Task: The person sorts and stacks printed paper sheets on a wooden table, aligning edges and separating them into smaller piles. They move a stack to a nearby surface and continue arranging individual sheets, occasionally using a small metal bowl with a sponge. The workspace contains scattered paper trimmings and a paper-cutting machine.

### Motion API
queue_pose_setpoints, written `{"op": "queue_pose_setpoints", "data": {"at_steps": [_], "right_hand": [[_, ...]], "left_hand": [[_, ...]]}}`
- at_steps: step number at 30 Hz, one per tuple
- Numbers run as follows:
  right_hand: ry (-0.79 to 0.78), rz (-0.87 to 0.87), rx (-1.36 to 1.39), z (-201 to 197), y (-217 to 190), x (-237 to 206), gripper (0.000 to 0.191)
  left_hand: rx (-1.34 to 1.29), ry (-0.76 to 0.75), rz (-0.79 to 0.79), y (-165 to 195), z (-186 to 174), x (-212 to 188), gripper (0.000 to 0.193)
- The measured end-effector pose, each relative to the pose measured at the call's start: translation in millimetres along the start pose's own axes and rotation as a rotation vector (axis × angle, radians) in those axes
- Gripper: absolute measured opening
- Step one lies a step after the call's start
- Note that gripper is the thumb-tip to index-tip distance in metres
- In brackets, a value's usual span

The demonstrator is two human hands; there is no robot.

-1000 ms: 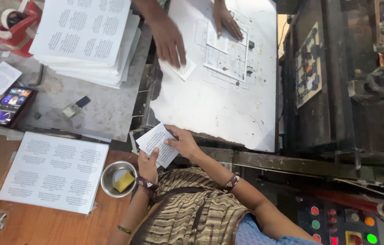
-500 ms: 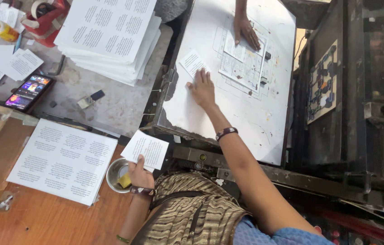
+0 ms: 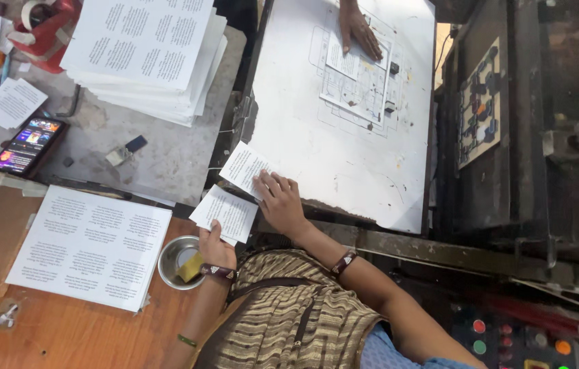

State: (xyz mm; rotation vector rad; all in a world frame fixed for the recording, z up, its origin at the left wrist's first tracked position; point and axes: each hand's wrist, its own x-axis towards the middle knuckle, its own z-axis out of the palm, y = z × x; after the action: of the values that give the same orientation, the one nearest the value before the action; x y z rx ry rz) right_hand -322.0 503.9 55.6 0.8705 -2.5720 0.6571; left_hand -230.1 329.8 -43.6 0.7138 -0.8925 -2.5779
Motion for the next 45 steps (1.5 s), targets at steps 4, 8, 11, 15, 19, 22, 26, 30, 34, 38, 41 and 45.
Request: {"op": "queue_pose_setpoints", "data": {"at_steps": [4,8,11,15,19,22,26,30,34,38,41,45], "right_hand": [[-0.007,-0.021,0.061,2.0,2.9,-3.7,0.057],[-0.057,-0.048,0.170,-2.2,-23.3,-13.1,0.054],[-0.063,-0.262,0.199,-6.3,-47.9,-12.6,0.050],[-0.173,-0.296,0.194,-9.0,-69.5,-0.2,0.051],[-0.279,-0.322,0.296,-7.9,-83.9,7.9,0.056],[-0.149,-0.207,0.445,0.3,-85.6,11.0,0.055],[-0.176,0.443,0.975,29.6,-79.9,16.0,0.060],[-0.504,0.643,1.538,64.0,-80.7,14.1,0.031],[-0.536,0.400,1.415,74.8,-92.0,14.5,0.022],[-0.523,0.071,1.272,68.4,-125.0,18.2,0.023],[-0.432,-0.149,1.197,65.6,-166.3,16.8,0.035],[-0.658,-0.105,1.118,64.5,-214.1,13.1,0.031]], "left_hand": [[0.041,-0.009,-0.023,6.7,11.3,-1.2,0.040],[0.035,0.007,-0.061,17.1,17.9,-5.3,0.042],[-0.036,-0.052,-0.054,21.5,15.9,-8.1,0.044],[-0.312,-0.087,-0.041,24.4,5.0,-12.7,0.050],[-0.056,0.064,0.053,32.8,-3.0,-15.7,0.039],[-0.094,0.076,0.133,43.0,-3.7,-19.9,0.038],[-0.183,0.054,0.191,55.3,-1.1,-26.5,0.036],[-0.192,-0.053,0.210,69.2,-4.1,-32.5,0.036],[0.222,0.086,0.320,98.4,-17.5,-49.3,0.028],[0.646,0.212,0.576,128.5,-31.7,-84.6,0.027],[0.586,0.144,0.802,141.1,-35.9,-103.9,0.034],[0.686,0.232,0.767,155.4,-61.2,-120.6,0.054]]}}
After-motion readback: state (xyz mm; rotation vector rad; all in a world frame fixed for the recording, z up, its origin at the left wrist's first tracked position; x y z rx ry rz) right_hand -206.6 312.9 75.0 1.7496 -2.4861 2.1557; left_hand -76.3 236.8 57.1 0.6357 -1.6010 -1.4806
